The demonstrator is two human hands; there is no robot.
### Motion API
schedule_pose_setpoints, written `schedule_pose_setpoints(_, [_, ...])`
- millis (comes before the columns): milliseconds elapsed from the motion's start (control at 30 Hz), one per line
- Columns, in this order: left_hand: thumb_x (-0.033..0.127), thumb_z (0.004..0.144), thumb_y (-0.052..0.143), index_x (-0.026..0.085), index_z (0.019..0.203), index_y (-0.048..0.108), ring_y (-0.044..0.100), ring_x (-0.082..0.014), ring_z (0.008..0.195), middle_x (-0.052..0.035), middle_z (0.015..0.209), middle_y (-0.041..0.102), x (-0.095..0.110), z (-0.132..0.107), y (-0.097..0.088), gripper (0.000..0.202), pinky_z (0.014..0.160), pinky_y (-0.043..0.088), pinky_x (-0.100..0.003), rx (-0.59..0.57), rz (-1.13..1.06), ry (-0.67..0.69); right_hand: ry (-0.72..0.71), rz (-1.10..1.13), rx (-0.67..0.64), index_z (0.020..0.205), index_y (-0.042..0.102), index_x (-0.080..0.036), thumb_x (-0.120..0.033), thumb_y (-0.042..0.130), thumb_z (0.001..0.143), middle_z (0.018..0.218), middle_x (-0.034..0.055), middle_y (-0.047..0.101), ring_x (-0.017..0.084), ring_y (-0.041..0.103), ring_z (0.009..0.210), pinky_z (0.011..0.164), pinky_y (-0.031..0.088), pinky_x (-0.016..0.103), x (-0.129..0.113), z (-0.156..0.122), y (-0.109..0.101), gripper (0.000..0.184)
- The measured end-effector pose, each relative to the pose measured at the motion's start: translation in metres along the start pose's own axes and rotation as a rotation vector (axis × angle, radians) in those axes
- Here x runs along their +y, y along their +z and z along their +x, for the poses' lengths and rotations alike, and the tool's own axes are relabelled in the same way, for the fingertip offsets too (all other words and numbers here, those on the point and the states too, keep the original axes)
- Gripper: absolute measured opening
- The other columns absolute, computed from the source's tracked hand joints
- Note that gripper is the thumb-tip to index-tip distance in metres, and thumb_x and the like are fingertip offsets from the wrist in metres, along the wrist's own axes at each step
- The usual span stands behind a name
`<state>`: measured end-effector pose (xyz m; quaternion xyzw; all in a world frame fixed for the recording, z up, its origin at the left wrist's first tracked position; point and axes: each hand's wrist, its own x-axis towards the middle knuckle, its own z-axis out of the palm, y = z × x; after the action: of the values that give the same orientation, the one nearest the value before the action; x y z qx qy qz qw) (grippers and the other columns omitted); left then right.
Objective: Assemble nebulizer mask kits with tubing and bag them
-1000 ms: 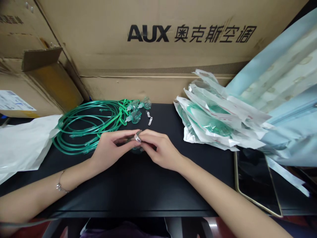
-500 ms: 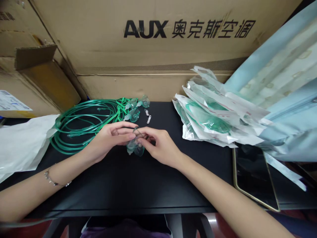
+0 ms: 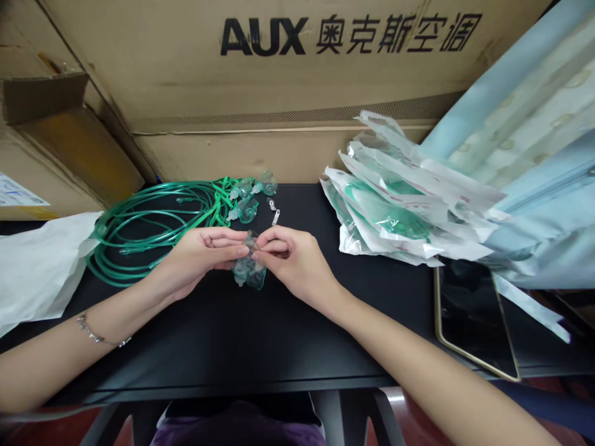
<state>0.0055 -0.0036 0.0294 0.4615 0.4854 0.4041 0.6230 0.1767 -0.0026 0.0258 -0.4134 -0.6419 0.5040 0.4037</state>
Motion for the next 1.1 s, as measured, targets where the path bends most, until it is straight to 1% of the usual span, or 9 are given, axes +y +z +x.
schedule_pose_setpoints(100, [0.026,0.057,0.078,0.016,0.088,0.067,0.065,-0.0130,0.069,-0.0024,0.076,0.072,0.001,0.001,-0.001,0.034,0.061,0.051,-0.022,-0.005,-0.046,-0.014,0.085,0.134,-0.009,0.073,0.063,-0.014,-0.028,0.074,0.060,0.065,-0.0004,0.065,0.011,0.061,0.059,0.057,0.049,0.024,-0.002,0.003,-0.004,0.022])
schedule_pose_setpoints(167, [0.026,0.059,0.078,0.016,0.089,0.067,0.066,-0.0133,0.070,-0.0026,0.078,0.072,0.001,0.002,-0.002,0.033,0.065,0.052,-0.025,-0.022,-0.091,-0.034,0.134,0.164,-0.072,0.077,0.066,-0.014,-0.030,0.072,0.063,0.072,0.0015,0.067,0.012,0.063,0.066,0.063,0.051,0.026,-0.004,0.005,-0.009,0.022])
schedule_pose_setpoints(233, [0.025,0.060,0.077,0.016,0.088,0.067,0.066,-0.0136,0.071,-0.0027,0.080,0.071,0.000,0.003,-0.002,0.031,0.068,0.053,-0.027,-0.030,-0.125,-0.044,0.152,0.105,-0.158,0.078,0.067,-0.014,-0.032,0.068,0.069,0.074,0.0029,0.068,0.013,0.063,0.069,0.064,0.051,0.027,-0.005,0.006,-0.013,0.020])
schedule_pose_setpoints(333, [0.023,0.061,0.076,0.016,0.087,0.066,0.066,-0.0136,0.072,-0.0024,0.080,0.071,-0.001,0.003,-0.002,0.029,0.069,0.053,-0.027,-0.019,-0.140,-0.040,0.097,-0.045,-0.213,0.073,0.067,-0.013,-0.032,0.062,0.075,0.064,0.0017,0.066,0.010,0.060,0.059,0.055,0.049,0.023,-0.006,0.006,-0.015,0.020])
schedule_pose_setpoints(467, [0.021,0.061,0.077,0.015,0.084,0.066,0.065,-0.0123,0.068,-0.0011,0.076,0.070,-0.001,0.002,-0.002,0.027,0.067,0.053,-0.026,-0.018,-0.162,-0.046,-0.020,-0.130,-0.129,0.070,0.064,-0.014,-0.032,0.060,0.077,0.059,0.0002,0.062,0.007,0.052,0.048,0.046,0.044,0.020,-0.004,0.004,-0.009,0.020])
schedule_pose_setpoints(600, [0.019,0.057,0.078,0.014,0.081,0.065,0.064,-0.0117,0.065,-0.0007,0.072,0.069,0.003,0.001,-0.001,0.028,0.062,0.053,-0.024,0.009,-0.153,-0.052,-0.094,-0.123,-0.086,0.074,0.064,-0.014,-0.030,0.059,0.077,0.060,0.0000,0.060,0.007,0.050,0.048,0.044,0.043,0.020,-0.001,0.001,-0.004,0.018])
schedule_pose_setpoints(733, [0.020,0.056,0.079,0.014,0.078,0.065,0.064,-0.0105,0.064,0.0007,0.070,0.069,0.006,0.000,-0.001,0.026,0.061,0.052,-0.022,-0.005,-0.141,-0.050,-0.133,-0.121,-0.068,0.075,0.064,-0.014,-0.028,0.058,0.078,0.061,-0.0002,0.059,0.007,0.048,0.048,0.043,0.040,0.019,-0.001,0.000,-0.002,0.016])
schedule_pose_setpoints(967, [0.021,0.056,0.079,0.014,0.074,0.065,0.063,-0.0108,0.066,0.0012,0.071,0.068,0.004,0.001,-0.003,0.024,0.064,0.052,-0.025,-0.050,-0.135,-0.050,-0.182,-0.206,-0.050,0.072,0.062,-0.014,-0.028,0.055,0.080,0.061,0.0000,0.057,0.008,0.050,0.052,0.048,0.041,0.020,-0.003,-0.002,0.000,0.018])
schedule_pose_setpoints(1100, [0.022,0.055,0.079,0.014,0.074,0.064,0.062,-0.0103,0.065,0.0014,0.071,0.067,0.004,0.000,-0.001,0.026,0.063,0.051,-0.024,-0.031,-0.123,-0.036,-0.230,-0.292,-0.032,0.075,0.064,-0.014,-0.025,0.053,0.082,0.061,0.0008,0.058,0.010,0.051,0.056,0.053,0.042,0.022,-0.003,-0.003,0.000,0.017])
